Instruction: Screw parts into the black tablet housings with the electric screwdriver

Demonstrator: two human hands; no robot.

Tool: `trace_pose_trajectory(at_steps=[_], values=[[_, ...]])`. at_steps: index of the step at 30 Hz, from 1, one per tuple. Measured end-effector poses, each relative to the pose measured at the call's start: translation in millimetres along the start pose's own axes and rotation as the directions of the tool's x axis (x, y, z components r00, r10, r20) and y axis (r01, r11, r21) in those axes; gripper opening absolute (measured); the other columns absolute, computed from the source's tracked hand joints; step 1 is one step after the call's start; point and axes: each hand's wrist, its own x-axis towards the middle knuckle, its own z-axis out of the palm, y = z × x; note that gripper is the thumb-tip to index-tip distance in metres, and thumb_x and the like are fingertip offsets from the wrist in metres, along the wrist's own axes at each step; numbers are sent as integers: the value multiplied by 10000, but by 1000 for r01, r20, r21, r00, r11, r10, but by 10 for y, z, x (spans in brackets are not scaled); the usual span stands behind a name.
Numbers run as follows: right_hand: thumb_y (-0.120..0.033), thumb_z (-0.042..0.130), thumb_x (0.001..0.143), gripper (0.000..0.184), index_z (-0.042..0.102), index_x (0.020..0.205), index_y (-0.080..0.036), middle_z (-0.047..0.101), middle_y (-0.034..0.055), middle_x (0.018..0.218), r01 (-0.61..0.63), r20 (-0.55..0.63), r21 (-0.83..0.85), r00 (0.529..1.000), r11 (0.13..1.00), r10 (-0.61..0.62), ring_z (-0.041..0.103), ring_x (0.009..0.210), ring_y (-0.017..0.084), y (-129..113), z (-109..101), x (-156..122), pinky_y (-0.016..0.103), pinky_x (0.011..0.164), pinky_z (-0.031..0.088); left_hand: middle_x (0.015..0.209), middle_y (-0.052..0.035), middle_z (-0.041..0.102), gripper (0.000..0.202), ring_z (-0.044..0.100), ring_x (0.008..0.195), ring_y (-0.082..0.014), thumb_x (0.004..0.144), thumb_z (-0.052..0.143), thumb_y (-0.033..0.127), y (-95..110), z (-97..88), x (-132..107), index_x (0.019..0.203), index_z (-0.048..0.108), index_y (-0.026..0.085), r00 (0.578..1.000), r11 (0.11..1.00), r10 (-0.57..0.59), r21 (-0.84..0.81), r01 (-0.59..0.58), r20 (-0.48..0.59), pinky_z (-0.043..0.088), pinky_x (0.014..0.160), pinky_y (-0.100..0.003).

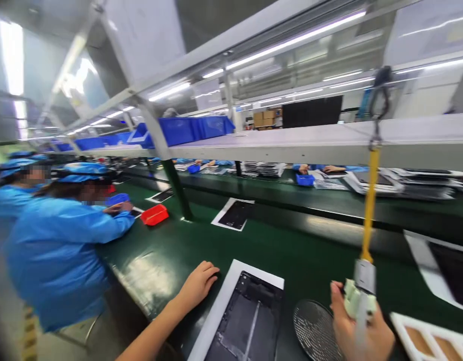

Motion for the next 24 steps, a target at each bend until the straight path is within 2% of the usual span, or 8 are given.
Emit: trace_pose_trajectory(at_steps=[2, 4, 8, 11, 14, 18, 21, 24], values=[[-940, 849, 867, 757, 851, 1014, -197, 796, 101, 788, -26, -10, -68, 1000, 997, 26, 792, 689, 337, -10, 26, -2, 441, 606, 635, 1109, -116, 863, 322, 856, 1050, -278, 1165, 614, 252, -68, 11, 15, 1231, 929, 239, 998, 998, 50, -22, -51, -41, 735, 973, -402], [-1002, 800, 845, 836, 841, 1026, -188, 823, 106, 796, -21, -5, -42, 1000, 999, 21, 796, 655, 303, -68, 44, -11, 411, 626, 644, 1080, -118, 885, 378, 883, 974, -275, 1205, 579, 369, -132, 29, 33, 1209, 933, 236, 990, 994, 79, -60, -87, -121, 755, 926, -396], [-947, 851, 854, 796, 805, 1062, -180, 854, 99, 832, 17, 2, 68, 1000, 998, -17, 786, 625, 247, -185, 40, -19, 360, 633, 655, 1030, -114, 920, 465, 913, 925, -307, 1209, 559, 514, -193, 23, 59, 1176, 931, 238, 974, 995, 17, -95, -40, -227, 778, 925, -442], [-823, 868, 922, 662, 801, 1081, -184, 838, 79, 804, 43, -5, 58, 999, 997, -43, 777, 621, 232, -191, 29, -33, 352, 642, 657, 1054, -115, 936, 485, 926, 953, -339, 1161, 589, 595, -174, -60, 77, 1103, 925, 250, 977, 988, -107, -132, 84, -185, 779, 923, -471], [-734, 872, 952, 568, 806, 1096, -188, 854, 104, 857, 63, -16, 47, 998, 997, -62, 786, 643, 241, -154, 23, -45, 373, 652, 665, 1079, -107, 946, 513, 926, 995, -345, 1090, 629, 700, -159, -205, 114, 1013, 898, 269, 965, 961, -226, -194, 199, -130, 768, 950, -462], [-705, 905, 922, 555, 798, 1108, -194, 852, 114, 875, 53, -30, 44, 998, 998, -51, 762, 617, 240, -123, -10, -21, 385, 622, 662, 1000, -104, 934, 494, 896, 913, -341, 1006, 664, 718, -174, -439, 169, 983, 871, 270, 939, 922, -343, -199, 331, -28, 738, 928, -455], [-705, 927, 888, 584, 772, 1130, -196, 821, 73, 836, 71, -45, 24, 997, 997, -70, 725, 574, 217, -134, -43, 14, 373, 603, 657, 1085, -135, 939, 451, 895, 982, -372, 1008, 623, 651, -190, -588, 191, 1033, 861, 268, 931, 925, -364, -110, 363, 12, 709, 955, -483], [-666, 916, 911, 543, 740, 1143, -208, 815, 47, 857, 89, -38, 35, 995, 995, -87, 709, 562, 192, -183, -62, 20, 361, 607, 665, 1122, -167, 919, 378, 869, 1093, -404, 1024, 598, 578, -198, -703, 193, 1010, 814, 268, 960, 960, -280, -24, 280, 16, 681, 1035, -533]])
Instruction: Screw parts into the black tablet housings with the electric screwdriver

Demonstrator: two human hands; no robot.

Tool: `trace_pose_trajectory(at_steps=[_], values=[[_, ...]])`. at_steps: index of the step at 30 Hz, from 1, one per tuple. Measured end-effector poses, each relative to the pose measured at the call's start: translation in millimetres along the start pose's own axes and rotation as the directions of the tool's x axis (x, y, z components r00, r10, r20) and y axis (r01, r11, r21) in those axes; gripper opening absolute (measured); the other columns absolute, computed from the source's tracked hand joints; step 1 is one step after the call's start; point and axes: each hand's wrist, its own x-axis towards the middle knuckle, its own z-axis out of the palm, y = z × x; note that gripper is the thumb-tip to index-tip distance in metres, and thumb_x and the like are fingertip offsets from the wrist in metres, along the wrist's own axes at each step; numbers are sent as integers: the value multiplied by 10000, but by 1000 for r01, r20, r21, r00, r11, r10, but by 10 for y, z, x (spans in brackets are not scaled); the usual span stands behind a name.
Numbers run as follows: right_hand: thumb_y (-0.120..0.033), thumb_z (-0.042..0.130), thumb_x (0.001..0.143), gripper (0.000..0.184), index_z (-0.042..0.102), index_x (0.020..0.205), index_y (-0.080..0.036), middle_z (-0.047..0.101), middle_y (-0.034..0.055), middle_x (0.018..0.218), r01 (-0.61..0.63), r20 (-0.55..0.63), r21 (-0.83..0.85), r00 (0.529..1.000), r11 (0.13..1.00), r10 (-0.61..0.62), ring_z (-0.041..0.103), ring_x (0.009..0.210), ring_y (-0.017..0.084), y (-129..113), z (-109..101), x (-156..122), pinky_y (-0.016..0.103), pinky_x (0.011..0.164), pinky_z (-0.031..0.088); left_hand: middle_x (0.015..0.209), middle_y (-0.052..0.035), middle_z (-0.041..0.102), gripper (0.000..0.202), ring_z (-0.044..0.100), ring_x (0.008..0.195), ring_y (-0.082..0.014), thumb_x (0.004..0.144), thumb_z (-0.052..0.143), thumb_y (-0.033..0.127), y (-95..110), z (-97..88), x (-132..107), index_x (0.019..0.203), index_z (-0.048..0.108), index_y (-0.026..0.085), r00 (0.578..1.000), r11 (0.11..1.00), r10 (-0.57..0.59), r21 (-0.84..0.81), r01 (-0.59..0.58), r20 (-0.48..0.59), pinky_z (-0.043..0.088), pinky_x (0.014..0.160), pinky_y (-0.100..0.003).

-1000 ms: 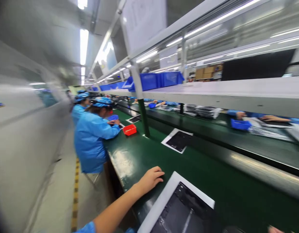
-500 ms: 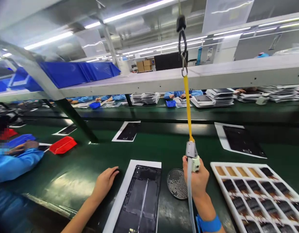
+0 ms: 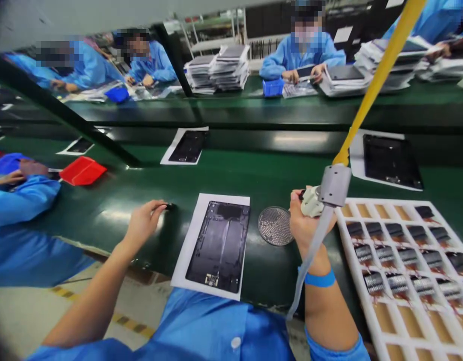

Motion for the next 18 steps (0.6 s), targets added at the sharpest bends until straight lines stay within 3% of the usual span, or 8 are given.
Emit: trace_pose_trajectory(at_steps=[4, 6, 9, 11, 15, 17, 18], values=[[-576, 899, 955, 459, 734, 1188, -216, 835, 41, 925, 20, 8, 26, 1000, 999, -20, 702, 571, 172, -116, 0, -26, 359, 624, 676, 1041, -146, 870, 268, 818, 1049, -372, 1041, 661, 509, 92, -111, -4, 977, 762, 269, 995, 996, 90, 17, -90, -32, 649, 1018, -508], [-555, 914, 939, 450, 747, 1178, -213, 831, 36, 909, 29, 0, 44, 1000, 999, -29, 691, 560, 169, -159, 4, -34, 357, 614, 671, 1002, -110, 853, 243, 793, 941, -317, 1034, 713, 493, 222, -120, -4, 1024, 787, 262, 998, 998, 27, -62, -30, -51, 635, 926, -447], [-522, 930, 924, 436, 752, 1173, -211, 825, 30, 879, 25, 7, 73, 1000, 997, -26, 678, 539, 164, -170, 4, -29, 342, 574, 647, 953, -60, 825, 298, 740, 825, -237, 966, 829, 469, 499, -50, -5, 1159, 841, 242, 996, 945, -85, -316, 81, 2, 607, 832, -370], [-510, 940, 921, 447, 748, 1188, -208, 820, 29, 867, 37, -2, 91, 999, 995, -37, 667, 523, 160, -148, 3, -17, 332, 541, 627, 932, -51, 812, 377, 688, 762, -190, 885, 913, 448, 688, 31, -3, 1183, 864, 221, 980, 828, -165, -524, 197, 107, 578, 762, -326], [-435, 969, 871, 468, 756, 1194, -172, 813, 40, 846, 96, -36, 133, 995, 986, -92, 654, 501, 150, -105, 15, 9, 314, 508, 595, 924, -68, 805, 468, 614, 683, -123, 739, 1057, 426, 967, 181, 5, 1098, 882, 182, 873, 418, -257, -767, 487, 414, 505, 650, -263], [-398, 954, 865, 461, 752, 1199, -153, 804, 39, 836, 114, -36, 149, 993, 982, -110, 653, 503, 144, -101, 28, 16, 304, 508, 588, 880, -53, 781, 470, 611, 674, -114, 717, 1092, 412, 1053, 233, 7, 1066, 881, 179, 850, 338, -228, -780, 526, 474, 509, 640, -256], [-388, 945, 867, 459, 748, 1200, -142, 796, 38, 828, 124, -42, 157, 992, 980, -119, 648, 502, 140, -99, 36, 17, 300, 508, 585, 848, -41, 766, 456, 612, 671, -117, 718, 1097, 401, 1085, 253, 9, 1053, 879, 181, 861, 364, -210, -780, 509, 464, 520, 640, -259]])
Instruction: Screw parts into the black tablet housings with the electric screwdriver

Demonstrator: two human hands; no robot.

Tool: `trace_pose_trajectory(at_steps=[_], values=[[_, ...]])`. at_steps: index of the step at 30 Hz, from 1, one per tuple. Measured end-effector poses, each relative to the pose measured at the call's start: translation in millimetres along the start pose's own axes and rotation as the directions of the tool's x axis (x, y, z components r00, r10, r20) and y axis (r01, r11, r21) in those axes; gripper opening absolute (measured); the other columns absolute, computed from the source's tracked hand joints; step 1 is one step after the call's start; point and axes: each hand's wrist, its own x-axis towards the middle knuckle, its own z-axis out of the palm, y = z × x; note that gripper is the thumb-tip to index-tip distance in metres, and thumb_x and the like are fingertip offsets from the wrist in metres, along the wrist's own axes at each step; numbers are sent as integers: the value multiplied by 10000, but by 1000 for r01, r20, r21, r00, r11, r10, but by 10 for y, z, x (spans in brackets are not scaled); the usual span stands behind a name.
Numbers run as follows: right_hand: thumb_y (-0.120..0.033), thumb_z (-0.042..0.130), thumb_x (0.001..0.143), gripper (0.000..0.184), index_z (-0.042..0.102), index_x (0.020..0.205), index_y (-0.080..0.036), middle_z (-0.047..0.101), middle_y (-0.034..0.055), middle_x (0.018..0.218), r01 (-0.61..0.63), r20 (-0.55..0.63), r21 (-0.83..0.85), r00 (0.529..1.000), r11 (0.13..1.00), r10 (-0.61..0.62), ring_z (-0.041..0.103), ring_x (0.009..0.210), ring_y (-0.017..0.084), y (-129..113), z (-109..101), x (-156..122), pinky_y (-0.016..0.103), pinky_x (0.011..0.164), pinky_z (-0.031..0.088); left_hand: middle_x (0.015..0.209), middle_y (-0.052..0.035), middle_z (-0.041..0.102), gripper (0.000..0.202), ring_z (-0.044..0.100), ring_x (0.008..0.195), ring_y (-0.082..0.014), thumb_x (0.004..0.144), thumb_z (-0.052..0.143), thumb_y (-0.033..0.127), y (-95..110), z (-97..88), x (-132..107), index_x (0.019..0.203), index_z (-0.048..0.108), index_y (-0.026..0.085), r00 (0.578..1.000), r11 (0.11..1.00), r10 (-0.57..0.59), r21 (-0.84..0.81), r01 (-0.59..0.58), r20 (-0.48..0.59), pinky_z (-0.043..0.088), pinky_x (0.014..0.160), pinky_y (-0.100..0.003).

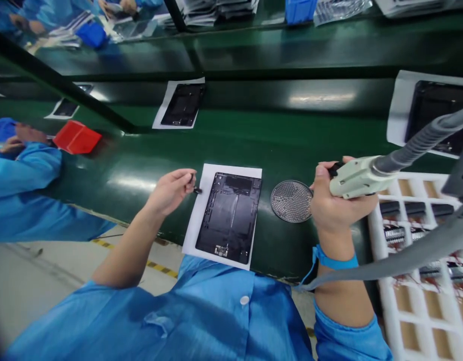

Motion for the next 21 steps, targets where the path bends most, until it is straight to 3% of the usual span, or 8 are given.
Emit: trace_pose_trajectory(at_steps=[3, 5, 7, 11, 14, 16, 19, 21], values=[[-388, 931, 876, 476, 739, 1213, -113, 779, 36, 818, 38, -8, 29, 999, 999, -38, 615, 486, 119, 33, 10, -7, 289, 501, 574, 855, -45, 796, 388, 676, 717, -156, 794, 1043, 396, 6, 45, 8, 1080, 885, 188, 985, 949, 174, 269, -166, -4, 597, 686, -298], [-415, 933, 892, 502, 729, 1237, -113, 781, 37, 853, 52, 5, 35, 999, 998, -52, 607, 497, 108, 79, 5, -15, 291, 506, 577, 984, -86, 870, 353, 748, 809, -195, 894, 954, 417, 30, 6, 7, 1153, 895, 184, 947, 815, 321, 511, -275, -2, 656, 767, -339], [-471, 936, 920, 529, 718, 1257, -127, 781, 37, 911, 87, 18, 44, 996, 995, -88, 603, 518, 99, 132, -3, -21, 295, 512, 579, 1057, -106, 899, 362, 786, 846, -211, 988, 850, 427, 62, -88, -2, 1246, 885, 175, 922, 693, 386, 650, -313, 32, 680, 815, -358], [-531, 944, 967, 544, 715, 1266, -140, 752, 25, 972, 200, 20, 103, 979, 974, -203, 617, 543, 89, 199, 2, -12, 287, 507, 569, 943, -61, 873, 376, 741, 672, -168, 1032, 758, 377, 93, -345, -60, 1348, 809, 180, 948, 714, 308, 640, -284, 78, 625, 688, -308], [-496, 926, 1003, 511, 717, 1297, -135, 725, -18, 884, 250, 45, 137, 965, 958, -259, 623, 518, 85, 203, 14, 5, 273, 504, 576, 772, 2, 773, 157, 691, 611, -148, 1043, 732, 309, 53, -454, -125, 1137, 811, 210, 922, 648, 387, 708, -279, 9, 568, 649, -280], [-521, 917, 1007, 511, 716, 1283, -140, 717, -33, 845, 250, 74, 134, 963, 959, -261, 632, 508, 94, 193, 17, 11, 285, 503, 583, 780, -12, 771, 173, 724, 661, -161, 1080, 667, 278, -5, -427, -155, 1044, 823, 212, 903, 615, 430, 729, -300, 9, 597, 686, -290], [-649, 926, 953, 574, 698, 1171, -170, 702, -40, 856, 168, 73, 84, 982, 982, -175, 614, 497, 92, 168, 16, 3, 330, 513, 592, 1145, -104, 890, 167, 848, 1002, -242, 1074, 767, 291, -108, -254, -142, 1149, 891, 209, 883, 509, 430, 756, -411, 189, 705, 940, -388], [-700, 936, 902, 612, 684, 1121, -187, 690, -44, 853, 120, 54, 63, 991, 991, -124, 598, 489, 89, 151, 18, -8, 348, 511, 588, 1340, -140, 882, 236, 840, 1230, -311, 1013, 896, 274, -163, -134, -96, 1242, 913, 216, 853, 396, 377, 770, -500, 360, 695, 1124, -477]])
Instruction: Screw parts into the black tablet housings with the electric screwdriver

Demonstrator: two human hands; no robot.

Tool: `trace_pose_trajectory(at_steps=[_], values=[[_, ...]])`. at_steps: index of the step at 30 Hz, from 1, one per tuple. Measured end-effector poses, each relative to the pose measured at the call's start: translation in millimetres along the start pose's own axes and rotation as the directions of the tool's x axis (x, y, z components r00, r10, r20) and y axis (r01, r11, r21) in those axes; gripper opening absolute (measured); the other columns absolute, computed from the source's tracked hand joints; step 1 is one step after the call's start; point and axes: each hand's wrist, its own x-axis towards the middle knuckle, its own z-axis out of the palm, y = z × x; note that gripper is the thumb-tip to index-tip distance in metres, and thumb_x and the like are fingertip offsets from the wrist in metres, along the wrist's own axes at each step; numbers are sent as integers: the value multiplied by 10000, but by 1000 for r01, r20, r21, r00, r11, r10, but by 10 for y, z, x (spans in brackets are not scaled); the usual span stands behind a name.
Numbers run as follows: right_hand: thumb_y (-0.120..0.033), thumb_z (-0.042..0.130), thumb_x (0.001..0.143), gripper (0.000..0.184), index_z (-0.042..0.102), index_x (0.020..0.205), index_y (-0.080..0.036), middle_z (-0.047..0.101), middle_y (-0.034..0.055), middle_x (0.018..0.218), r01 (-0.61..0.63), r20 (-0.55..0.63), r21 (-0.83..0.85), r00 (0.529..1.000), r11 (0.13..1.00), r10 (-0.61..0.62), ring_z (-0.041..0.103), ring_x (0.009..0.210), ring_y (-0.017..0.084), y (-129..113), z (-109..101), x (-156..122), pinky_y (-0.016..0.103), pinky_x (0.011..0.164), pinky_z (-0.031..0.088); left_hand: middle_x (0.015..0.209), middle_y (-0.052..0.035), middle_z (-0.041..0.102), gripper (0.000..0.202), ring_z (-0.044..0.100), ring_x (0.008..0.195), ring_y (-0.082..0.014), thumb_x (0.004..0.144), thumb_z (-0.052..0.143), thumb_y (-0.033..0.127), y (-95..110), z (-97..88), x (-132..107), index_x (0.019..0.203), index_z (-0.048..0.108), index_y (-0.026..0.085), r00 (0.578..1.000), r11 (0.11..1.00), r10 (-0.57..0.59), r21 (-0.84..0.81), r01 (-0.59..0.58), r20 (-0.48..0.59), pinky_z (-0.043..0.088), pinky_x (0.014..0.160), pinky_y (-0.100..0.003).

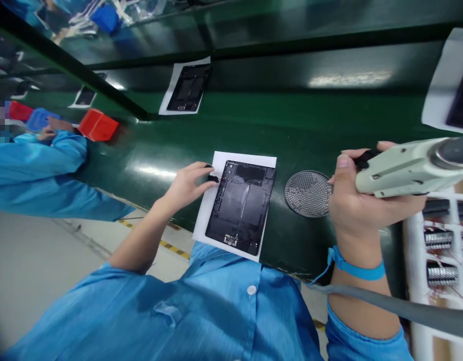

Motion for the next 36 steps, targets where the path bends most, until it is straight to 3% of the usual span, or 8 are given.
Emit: trace_pose_trajectory(at_steps=[3, 7, 11, 14, 17, 24, 30, 36], values=[[-651, 934, 907, 570, 698, 1139, -188, 689, -49, 809, -4, -6, -4, 1000, 1000, 4, 630, 491, 114, -12, 12, -5, 357, 506, 583, 1298, -134, 884, 223, 842, 1207, -317, 1022, 889, 219, -52, 54, 65, 1241, 931, 225, 993, 996, 62, 54, -67, 103, 692, 1130, -492], [-628, 920, 926, 570, 709, 1194, -171, 691, -65, 771, 43, -11, 27, 999, 999, -42, 634, 482, 119, -2, 15, -11, 353, 516, 596, 1204, -128, 881, 186, 842, 1055, -296, 1044, 853, 290, -366, -135, -4, 1190, 942, 218, 994, 986, -81, 140, 90, -68, 699, 1009, -443], [-508, 928, 947, 514, 733, 1258, -148, 797, -3, 918, 31, -7, -6, 999, 1000, -31, 791, 663, 170, -33, -7, -54, 384, 624, 685, 1151, -151, 904, 236, 839, 1143, -371, 1073, 727, 328, -634, -385, -94, 1064, 936, 219, 965, 941, -198, 241, 236, -170, 672, 1116, -544], [-478, 935, 962, 467, 738, 1238, -157, 828, 21, 961, 20, 14, -19, 1000, 1000, -20, 843, 743, 204, -95, -2, -82, 401, 665, 721, 1164, -128, 925, 276, 846, 1145, -350, 1080, 668, 306, -592, -482, -68, 1066, 934, 233, 942, 938, -211, 218, 271, -263, 672, 1124, -535], [-545, 941, 976, 495, 721, 1208, -166, 830, 21, 937, -27, 23, -31, 999, 999, 28, 867, 766, 232, -157, 21, -77, 457, 744, 769, 1214, -110, 931, 266, 865, 1084, -287, 1071, 759, 355, -341, -473, 67, 1218, 938, 223, 913, 970, -232, -16, 241, -336, 711, 1075, -470], [-607, 931, 986, 533, 654, 1159, -187, 770, 11, 975, 10, 13, -27, 1000, 1000, -10, 834, 743, 200, -110, 30, -53, 398, 681, 737, 1167, -113, 919, 473, 903, 1077, -271, 958, 1018, 485, 360, -18, 623, 1319, 922, 194, 965, 861, -144, -509, 14, -217, 763, 1056, -473], [-732, 907, 939, 621, 660, 1186, -217, 820, 26, 971, -81, 0, -80, 997, 994, 81, 849, 726, 234, -146, 27, -56, 471, 724, 764, 1076, -83, 914, 366, 863, 965, -223, 1153, 839, 547, 653, 463, 952, 1274, 937, 216, 970, 944, 86, -293, -153, -229, 714, 957, -388], [-658, 899, 991, 492, 711, 1230, -272, 832, 49, 949, -153, 40, -124, 987, 980, 159, 887, 787, 288, -418, 35, -25, 513, 791, 762, 975, -59, 858, 183, 784, 885, -212, 1150, 847, 384, 544, 742, 1126, 1090, 949, 244, 942, 948, 251, -141, -286, -223, 637, 854, -367]])
